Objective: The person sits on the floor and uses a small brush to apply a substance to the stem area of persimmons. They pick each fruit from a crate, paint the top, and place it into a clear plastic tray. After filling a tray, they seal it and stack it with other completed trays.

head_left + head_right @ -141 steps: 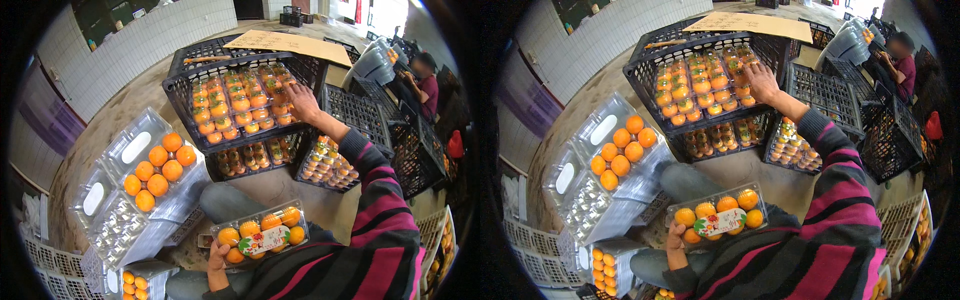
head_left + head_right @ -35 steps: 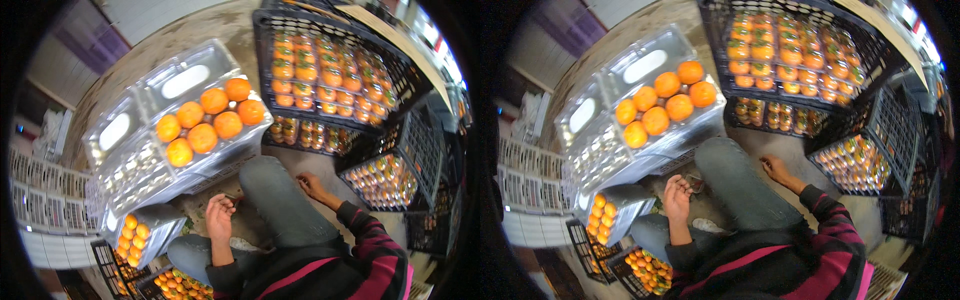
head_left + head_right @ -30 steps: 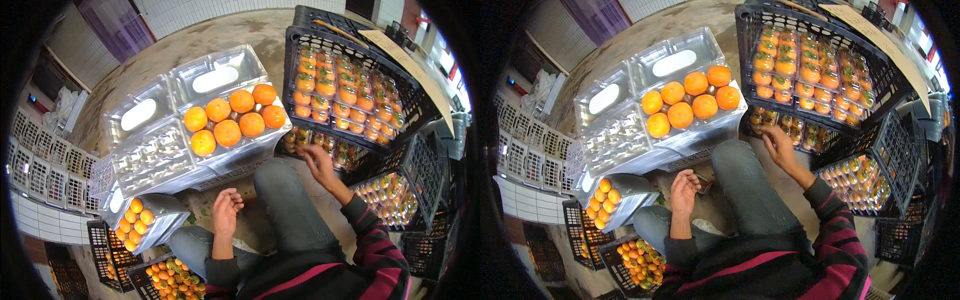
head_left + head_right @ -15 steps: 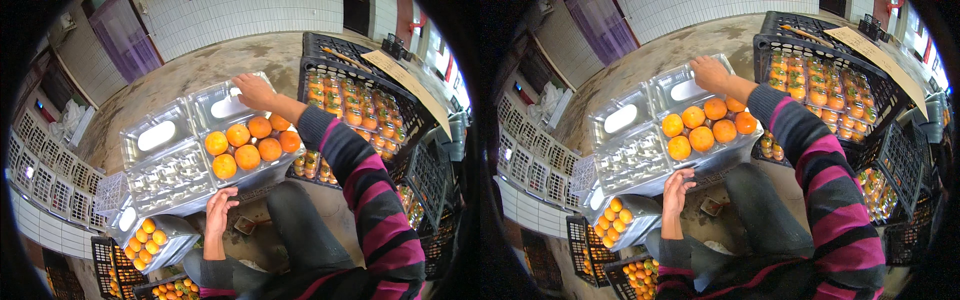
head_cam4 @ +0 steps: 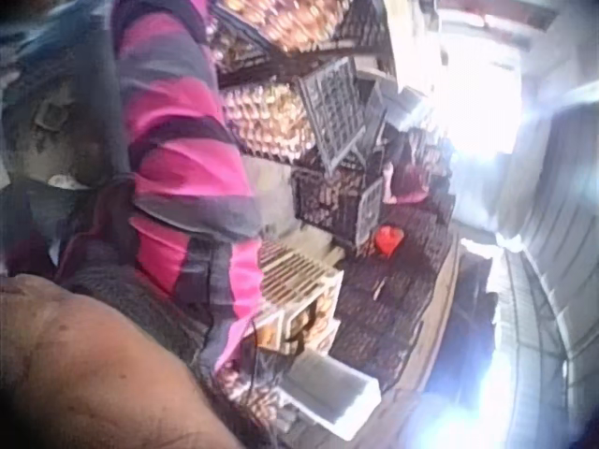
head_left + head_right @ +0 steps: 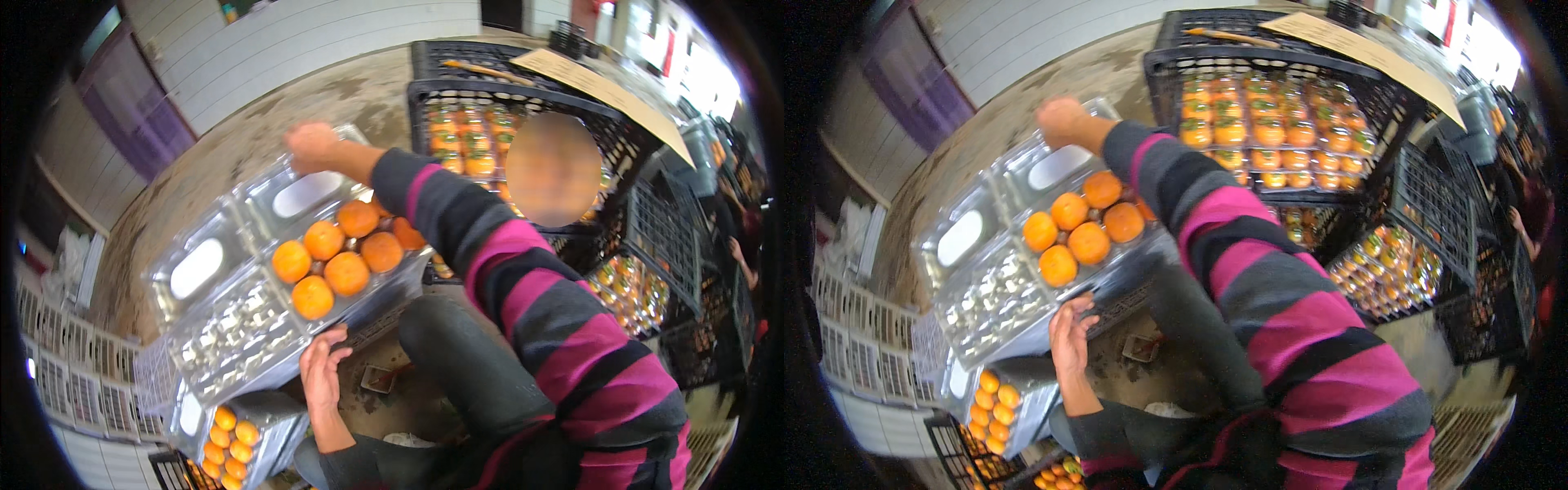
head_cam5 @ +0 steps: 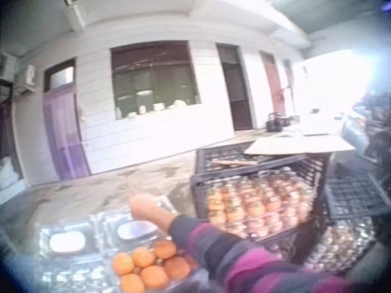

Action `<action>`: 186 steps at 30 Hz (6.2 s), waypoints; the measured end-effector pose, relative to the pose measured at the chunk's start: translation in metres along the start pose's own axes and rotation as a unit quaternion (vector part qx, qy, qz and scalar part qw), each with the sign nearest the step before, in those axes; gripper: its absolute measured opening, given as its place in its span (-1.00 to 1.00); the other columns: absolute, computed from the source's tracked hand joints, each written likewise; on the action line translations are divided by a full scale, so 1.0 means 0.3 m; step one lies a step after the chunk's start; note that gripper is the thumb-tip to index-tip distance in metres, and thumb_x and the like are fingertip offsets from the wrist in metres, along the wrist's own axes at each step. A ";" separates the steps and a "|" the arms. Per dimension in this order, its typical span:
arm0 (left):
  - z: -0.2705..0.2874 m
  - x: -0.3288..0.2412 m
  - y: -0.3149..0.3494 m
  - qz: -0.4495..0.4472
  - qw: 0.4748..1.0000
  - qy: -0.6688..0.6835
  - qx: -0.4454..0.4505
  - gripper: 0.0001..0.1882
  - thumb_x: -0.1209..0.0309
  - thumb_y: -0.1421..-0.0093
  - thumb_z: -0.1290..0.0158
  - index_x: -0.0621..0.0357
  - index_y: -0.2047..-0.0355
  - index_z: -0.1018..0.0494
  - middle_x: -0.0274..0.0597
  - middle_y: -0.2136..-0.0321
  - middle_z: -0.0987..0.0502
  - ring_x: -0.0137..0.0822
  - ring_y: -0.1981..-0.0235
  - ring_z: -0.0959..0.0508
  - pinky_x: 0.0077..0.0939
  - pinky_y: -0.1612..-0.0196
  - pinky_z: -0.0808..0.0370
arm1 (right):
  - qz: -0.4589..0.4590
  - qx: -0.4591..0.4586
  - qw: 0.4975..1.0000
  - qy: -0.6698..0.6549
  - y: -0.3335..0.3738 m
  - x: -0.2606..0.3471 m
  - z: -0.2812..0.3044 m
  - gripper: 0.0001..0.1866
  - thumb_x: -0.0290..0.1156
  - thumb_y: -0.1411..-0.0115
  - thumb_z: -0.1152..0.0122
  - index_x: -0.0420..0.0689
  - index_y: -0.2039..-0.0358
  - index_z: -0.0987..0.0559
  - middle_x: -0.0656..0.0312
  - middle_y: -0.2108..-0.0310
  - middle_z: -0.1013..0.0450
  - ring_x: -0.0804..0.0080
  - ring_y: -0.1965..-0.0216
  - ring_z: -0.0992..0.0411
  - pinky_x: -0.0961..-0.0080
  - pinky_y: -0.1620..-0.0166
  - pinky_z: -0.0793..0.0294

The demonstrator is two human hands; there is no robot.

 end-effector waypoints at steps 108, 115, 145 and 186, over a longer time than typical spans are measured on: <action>-0.574 0.034 0.300 0.033 0.902 -0.396 0.167 -0.64 0.45 -0.08 -0.06 0.16 0.07 -0.39 -0.19 0.28 -0.39 -0.40 0.22 -0.43 -0.58 0.23 -0.42 | -0.382 0.136 0.599 -0.690 1.676 -0.125 0.309 -0.91 -0.47 -0.10 -0.03 -0.19 0.41 -0.48 0.42 0.51 -0.36 0.70 0.48 -0.25 0.74 0.38 -0.20; -0.315 0.229 0.485 0.211 0.958 -0.179 0.082 -0.81 0.48 -0.17 0.01 0.25 0.20 -0.38 -0.34 0.42 -0.44 -0.51 0.40 -0.46 -0.64 0.29 -0.43 | -0.450 0.125 0.556 -0.687 1.789 -0.118 0.290 -0.91 -0.46 -0.05 -0.09 -0.21 0.44 -0.49 0.39 0.51 -0.40 0.67 0.46 -0.29 0.70 0.33 -0.26; -0.301 0.300 0.489 0.169 0.984 -0.034 -0.040 -0.88 0.50 -0.19 0.10 0.23 0.26 -0.36 -0.28 0.37 -0.45 -0.55 0.42 -0.42 -0.70 0.34 -0.38 | -0.378 0.222 0.311 -0.843 1.957 0.082 0.265 -0.41 -0.28 -0.01 -0.25 -0.28 -0.01 -0.32 0.16 0.08 -0.39 0.43 0.06 -0.38 0.48 0.00 -0.39; -0.115 0.302 0.360 0.149 0.969 0.195 -0.015 -0.56 0.15 -0.26 0.17 0.21 -0.01 -0.28 -0.16 0.18 -0.45 -0.30 0.18 -0.44 -0.38 0.14 -0.43 | -0.032 -0.094 0.989 0.111 0.991 -0.203 0.749 -0.39 -0.51 0.25 -0.25 -0.15 0.08 -0.33 0.14 0.37 -0.38 0.16 0.25 -0.35 0.30 0.13 -0.29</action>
Point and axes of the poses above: each hand's wrist, its own y-axis away from the middle knuckle, its own z-axis out of the back of the hand, x = y × z, the point moved 8 cm from there along -y, towards the middle knuckle
